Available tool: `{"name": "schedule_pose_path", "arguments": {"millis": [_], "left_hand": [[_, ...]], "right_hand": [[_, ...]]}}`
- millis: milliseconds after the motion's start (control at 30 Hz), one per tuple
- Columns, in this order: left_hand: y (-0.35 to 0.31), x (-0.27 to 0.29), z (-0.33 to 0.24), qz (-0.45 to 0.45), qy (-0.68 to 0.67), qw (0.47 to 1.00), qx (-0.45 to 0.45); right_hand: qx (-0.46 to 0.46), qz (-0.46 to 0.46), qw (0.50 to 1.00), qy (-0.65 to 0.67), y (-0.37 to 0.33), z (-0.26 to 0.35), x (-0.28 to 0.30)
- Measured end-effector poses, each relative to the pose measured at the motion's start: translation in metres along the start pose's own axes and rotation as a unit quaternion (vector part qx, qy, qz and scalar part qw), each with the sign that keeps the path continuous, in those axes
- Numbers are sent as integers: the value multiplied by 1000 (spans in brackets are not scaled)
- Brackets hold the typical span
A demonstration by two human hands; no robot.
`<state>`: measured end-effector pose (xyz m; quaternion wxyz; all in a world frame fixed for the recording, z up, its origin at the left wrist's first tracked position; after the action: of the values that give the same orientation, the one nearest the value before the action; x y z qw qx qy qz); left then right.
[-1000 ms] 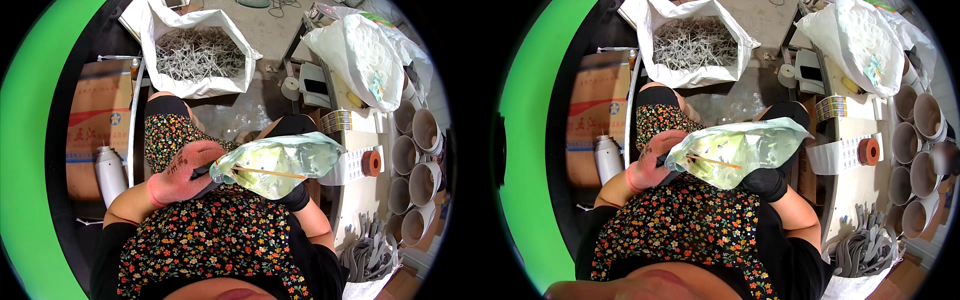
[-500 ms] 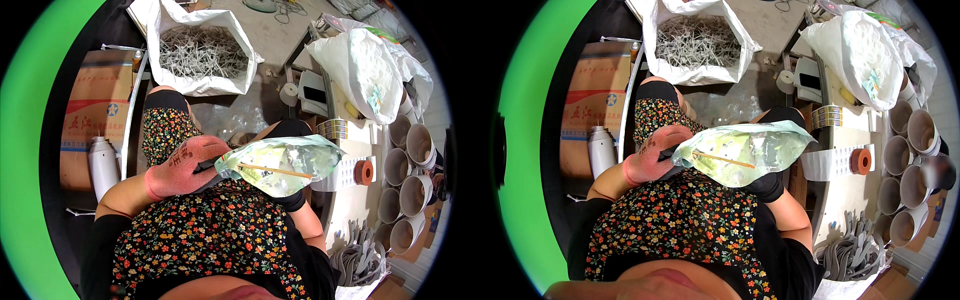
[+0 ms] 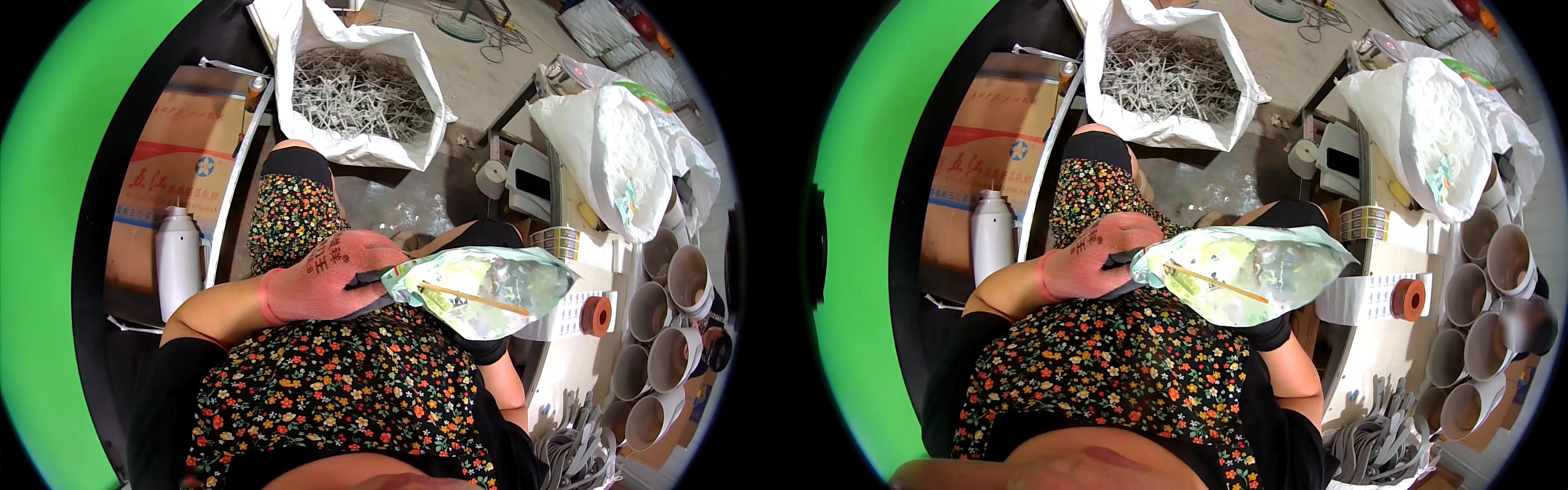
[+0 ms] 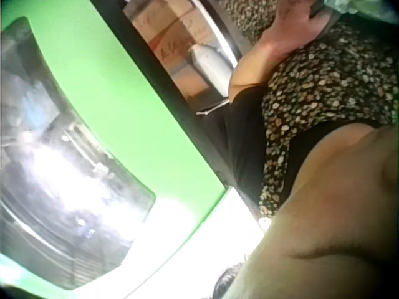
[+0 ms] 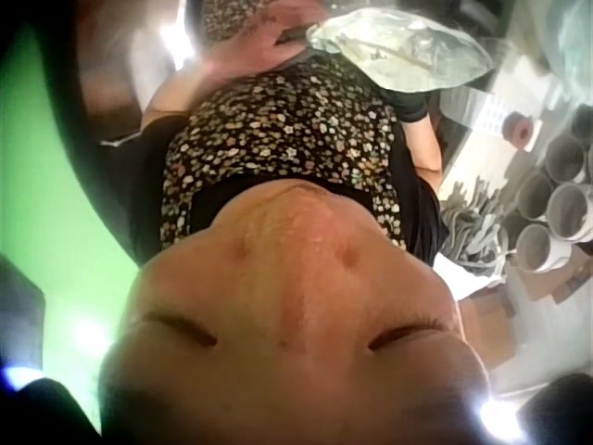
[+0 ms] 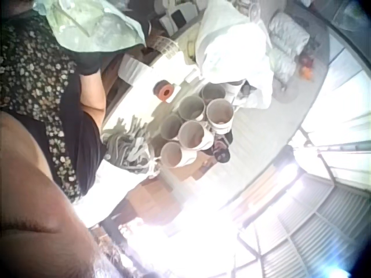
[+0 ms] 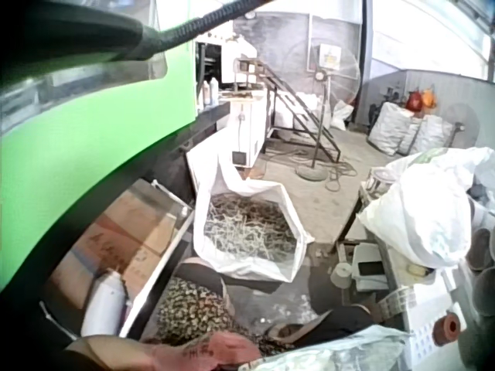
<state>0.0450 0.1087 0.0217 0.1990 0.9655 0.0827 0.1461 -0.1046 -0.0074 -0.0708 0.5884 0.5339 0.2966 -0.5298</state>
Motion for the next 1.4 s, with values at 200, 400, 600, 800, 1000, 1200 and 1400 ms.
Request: {"name": "schedule_pose_path", "arguments": {"millis": [200, 400, 600, 800, 1000, 1200, 1400], "left_hand": [[0, 1, 5, 28, -6, 999, 35], [-1, 1, 9, 24, -13, 999, 40], [-1, 0, 12, 56, 11, 997, 60], [-2, 0, 12, 72, 17, 994, 74], [-6, 1, 12, 19, 2, 999, 26], [-2, 2, 9, 58, 11, 997, 51], [-6, 1, 8, 30, 16, 999, 23]], "right_hand": [[-12, -15, 1000, -1, -4, 3, 0], [-14, -28, 999, -12, -10, 4, 9], [-19, -49, 998, -32, -18, 5, 19], [-18, -29, 999, -26, -13, 3, 15], [-23, -39, 999, -8, -17, 2, 23], [-19, -53, 998, -37, -22, 3, 27], [-27, -94, 995, -3, -25, 2, 29]]}}
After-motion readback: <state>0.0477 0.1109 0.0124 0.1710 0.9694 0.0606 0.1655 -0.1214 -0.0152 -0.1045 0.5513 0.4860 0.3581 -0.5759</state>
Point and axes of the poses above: each hand's wrist, its own y-axis towards the middle knuckle, its own x-axis out of the back of the hand, z = x × y, the point moved 4 cm from there along y, towards the middle knuckle, and after that the axes turned 12 degrees about -y, right-handed, at the moved point
